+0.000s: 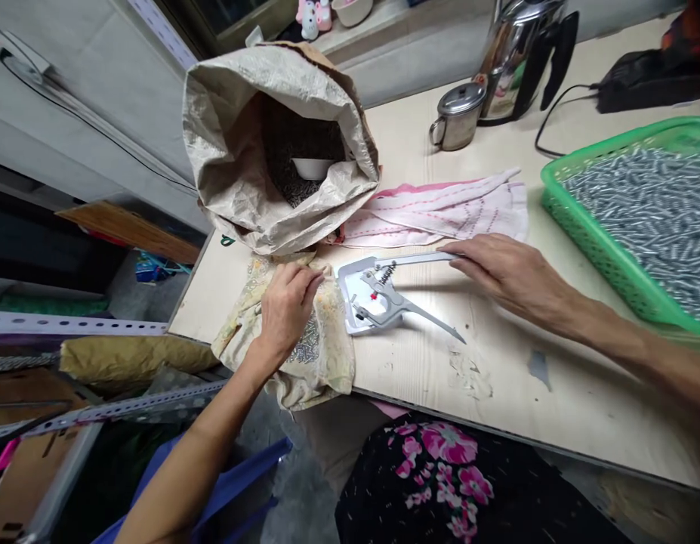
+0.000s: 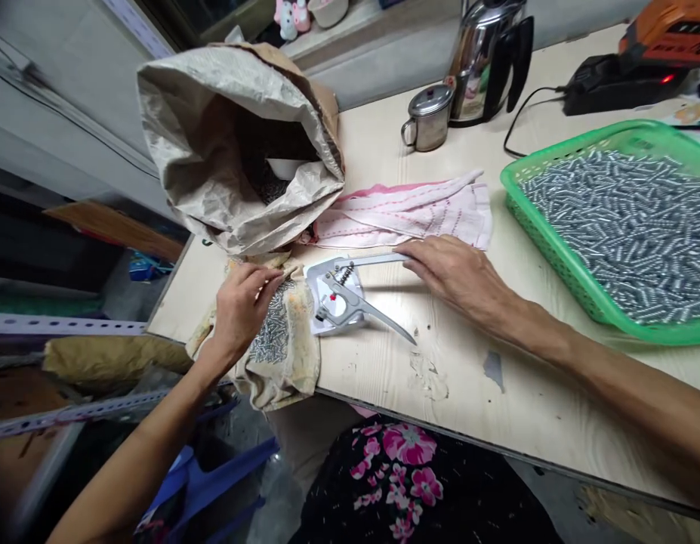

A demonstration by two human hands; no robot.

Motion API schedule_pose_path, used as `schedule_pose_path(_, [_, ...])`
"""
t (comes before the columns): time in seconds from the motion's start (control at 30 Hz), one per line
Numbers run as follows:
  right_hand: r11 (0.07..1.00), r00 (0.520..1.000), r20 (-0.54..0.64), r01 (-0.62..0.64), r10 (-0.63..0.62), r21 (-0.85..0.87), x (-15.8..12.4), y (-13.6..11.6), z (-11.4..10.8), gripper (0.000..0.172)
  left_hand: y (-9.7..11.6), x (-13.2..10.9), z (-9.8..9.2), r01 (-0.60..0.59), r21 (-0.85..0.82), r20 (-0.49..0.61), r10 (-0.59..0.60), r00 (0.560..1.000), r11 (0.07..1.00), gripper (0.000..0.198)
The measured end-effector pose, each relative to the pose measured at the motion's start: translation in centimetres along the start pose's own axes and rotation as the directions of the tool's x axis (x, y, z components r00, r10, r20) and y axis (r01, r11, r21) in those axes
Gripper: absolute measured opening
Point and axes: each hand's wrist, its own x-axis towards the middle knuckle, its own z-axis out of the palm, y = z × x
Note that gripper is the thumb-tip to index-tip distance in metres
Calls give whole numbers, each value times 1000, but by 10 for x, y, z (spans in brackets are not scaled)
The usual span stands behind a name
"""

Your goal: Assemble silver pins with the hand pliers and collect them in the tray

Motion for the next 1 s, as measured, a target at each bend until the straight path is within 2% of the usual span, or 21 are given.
schedule_pose_path(0.07, [999,999,18,43,-44,22,-16,8,-11,30,-19,-16,10,74,26,154,-77,985,997,22])
schedule_pose_path(0.13, [995,995,50,81,-84,63,-39,20,-16,27,-31,-31,23,107,88,300,-129,945,990,23])
schedule_pose_path(0.17, [992,992,81,90,-97,91,-52,26,-17,28,-34,-37,29,134,134,340,-173,924,982,24])
schedule_pose_path(0.27, [988,985,163,25,-50,152,-89,38,-13,30,-33,-47,41,245,284,340,-336,878,927,27])
schedule_pose_path(0.37, [977,968,247,-101,52,190,-113,40,-5,29,-26,-43,44,305,371,345,-435,832,877,28])
schedule_pose_path(0.5, [959,939,331,-178,98,220,-117,35,5,40,-16,-31,38,351,446,410,-537,738,823,26])
schedule_pose_path(0.57, [961,935,344,-170,87,219,-114,34,9,43,-13,-28,36,340,467,433,-546,717,816,28])
schedule_pose_path(0.67, [968,936,348,-140,61,206,-109,36,12,43,-13,-32,37,310,487,421,-530,736,816,32])
schedule_pose_path(0.83, [985,958,286,-48,-1,164,-108,38,15,39,-21,-45,43,283,416,332,-434,837,864,33])
schedule_pose_path(0.9, [996,970,242,3,-25,91,-108,34,16,38,-20,-48,38,349,301,244,-425,872,888,29])
schedule_pose_path(0.93, [999,975,218,27,-32,29,-108,30,16,37,-16,-48,33,404,209,196,-443,875,891,26])
schedule_pose_path(1.0, [990,986,162,60,-39,-127,-107,19,14,34,0,-49,21,542,-46,181,-526,831,839,22])
